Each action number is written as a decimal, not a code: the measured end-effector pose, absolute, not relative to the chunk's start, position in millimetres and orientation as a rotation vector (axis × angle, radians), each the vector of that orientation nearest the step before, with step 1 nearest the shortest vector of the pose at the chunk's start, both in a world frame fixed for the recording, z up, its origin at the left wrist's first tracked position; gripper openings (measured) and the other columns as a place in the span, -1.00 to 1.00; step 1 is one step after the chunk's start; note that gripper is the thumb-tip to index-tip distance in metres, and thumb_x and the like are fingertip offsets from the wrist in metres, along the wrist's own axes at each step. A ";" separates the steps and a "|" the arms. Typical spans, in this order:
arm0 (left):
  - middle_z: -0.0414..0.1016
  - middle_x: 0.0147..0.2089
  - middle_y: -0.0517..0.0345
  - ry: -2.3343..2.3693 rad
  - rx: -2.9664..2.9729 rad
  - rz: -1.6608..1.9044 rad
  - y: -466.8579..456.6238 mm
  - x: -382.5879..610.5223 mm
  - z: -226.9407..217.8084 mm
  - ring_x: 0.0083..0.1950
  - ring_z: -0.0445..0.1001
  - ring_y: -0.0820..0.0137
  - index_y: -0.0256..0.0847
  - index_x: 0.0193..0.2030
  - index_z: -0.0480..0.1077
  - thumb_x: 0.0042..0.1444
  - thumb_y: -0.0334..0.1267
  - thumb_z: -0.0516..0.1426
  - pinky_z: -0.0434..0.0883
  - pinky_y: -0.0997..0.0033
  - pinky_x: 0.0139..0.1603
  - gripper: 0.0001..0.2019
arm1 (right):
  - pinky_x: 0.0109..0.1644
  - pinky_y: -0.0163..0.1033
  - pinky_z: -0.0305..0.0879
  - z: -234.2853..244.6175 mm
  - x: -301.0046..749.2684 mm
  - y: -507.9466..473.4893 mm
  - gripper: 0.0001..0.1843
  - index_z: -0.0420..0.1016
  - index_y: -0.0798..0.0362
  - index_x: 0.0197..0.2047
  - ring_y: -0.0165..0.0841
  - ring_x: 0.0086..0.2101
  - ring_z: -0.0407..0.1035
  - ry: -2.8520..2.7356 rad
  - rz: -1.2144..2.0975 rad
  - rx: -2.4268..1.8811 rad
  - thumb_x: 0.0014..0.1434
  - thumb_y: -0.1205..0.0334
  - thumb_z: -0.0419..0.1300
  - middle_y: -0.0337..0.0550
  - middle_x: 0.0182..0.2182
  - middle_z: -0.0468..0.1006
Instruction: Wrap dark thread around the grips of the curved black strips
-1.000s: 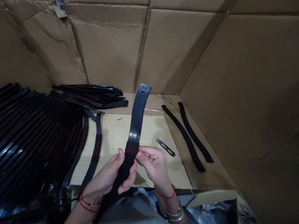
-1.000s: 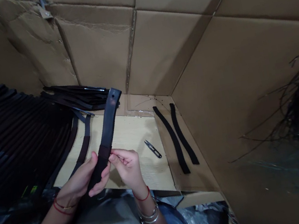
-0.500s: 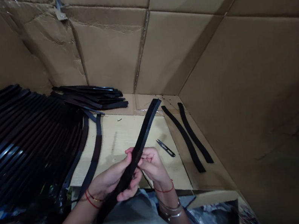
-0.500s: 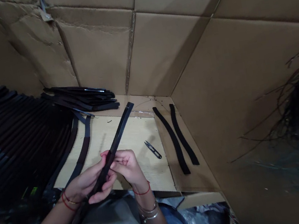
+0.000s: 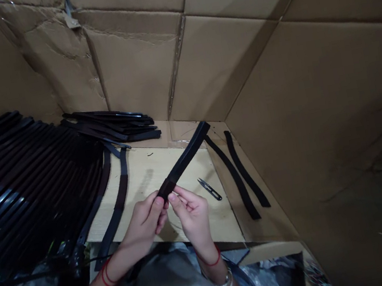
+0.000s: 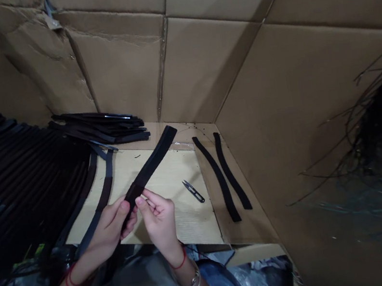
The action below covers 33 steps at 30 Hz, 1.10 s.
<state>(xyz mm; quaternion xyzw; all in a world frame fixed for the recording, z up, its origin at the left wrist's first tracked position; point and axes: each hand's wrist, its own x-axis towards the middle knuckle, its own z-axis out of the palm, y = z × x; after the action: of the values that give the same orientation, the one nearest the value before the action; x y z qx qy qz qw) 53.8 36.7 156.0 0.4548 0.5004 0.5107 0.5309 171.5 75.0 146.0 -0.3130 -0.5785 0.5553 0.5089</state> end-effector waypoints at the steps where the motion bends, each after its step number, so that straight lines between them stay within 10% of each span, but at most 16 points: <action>1: 0.15 -0.58 0.30 1.151 1.050 1.244 36.5 54.2 155.4 -0.63 0.11 0.59 -0.26 -0.36 0.22 0.16 0.24 -0.01 0.05 0.60 -0.66 -0.49 | -0.55 -0.39 0.28 143.7 170.5 74.4 -0.70 0.58 0.18 -0.20 -0.42 -0.60 0.30 -1.369 1.324 -0.756 0.24 0.08 0.25 -0.17 -0.57 0.45; 11: 0.04 -0.76 0.34 0.464 0.749 0.705 57.2 28.4 125.0 -0.82 -0.07 0.59 -0.23 -0.48 0.19 0.07 0.39 -0.05 -0.10 0.56 -0.83 -0.38 | -0.48 -0.33 0.38 130.4 177.9 96.2 -0.54 0.59 0.21 -0.28 -0.32 -0.55 0.41 -1.409 1.680 -0.514 0.05 -0.10 0.38 -0.09 -0.57 0.50; 16: 0.25 -0.60 0.25 0.952 0.931 1.094 58.2 43.9 130.7 -0.63 0.19 0.57 -0.30 -0.34 0.29 0.10 0.33 0.01 0.14 0.58 -0.64 -0.40 | -0.56 -0.31 0.38 140.8 174.4 93.2 -0.56 0.61 0.21 -0.17 -0.33 -0.62 0.39 -1.355 1.580 -0.647 0.08 -0.03 0.38 -0.11 -0.57 0.50; 33: -0.19 -0.73 0.46 0.237 0.422 0.763 59.4 36.4 133.8 -0.76 -0.30 0.68 -0.19 -0.53 -0.03 -0.02 0.32 0.15 -0.25 0.65 -0.81 -0.38 | -0.58 -0.40 0.37 144.4 162.3 83.5 -0.81 0.57 0.19 -0.35 -0.34 -0.59 0.46 -1.280 1.243 -0.768 0.10 0.21 0.35 -0.08 -0.56 0.54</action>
<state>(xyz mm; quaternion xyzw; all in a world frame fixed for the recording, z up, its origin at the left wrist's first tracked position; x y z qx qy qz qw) 36.4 59.4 133.8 0.2038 0.1145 0.3689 0.8996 162.3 83.5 144.4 -0.3263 -0.5440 0.5283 0.5643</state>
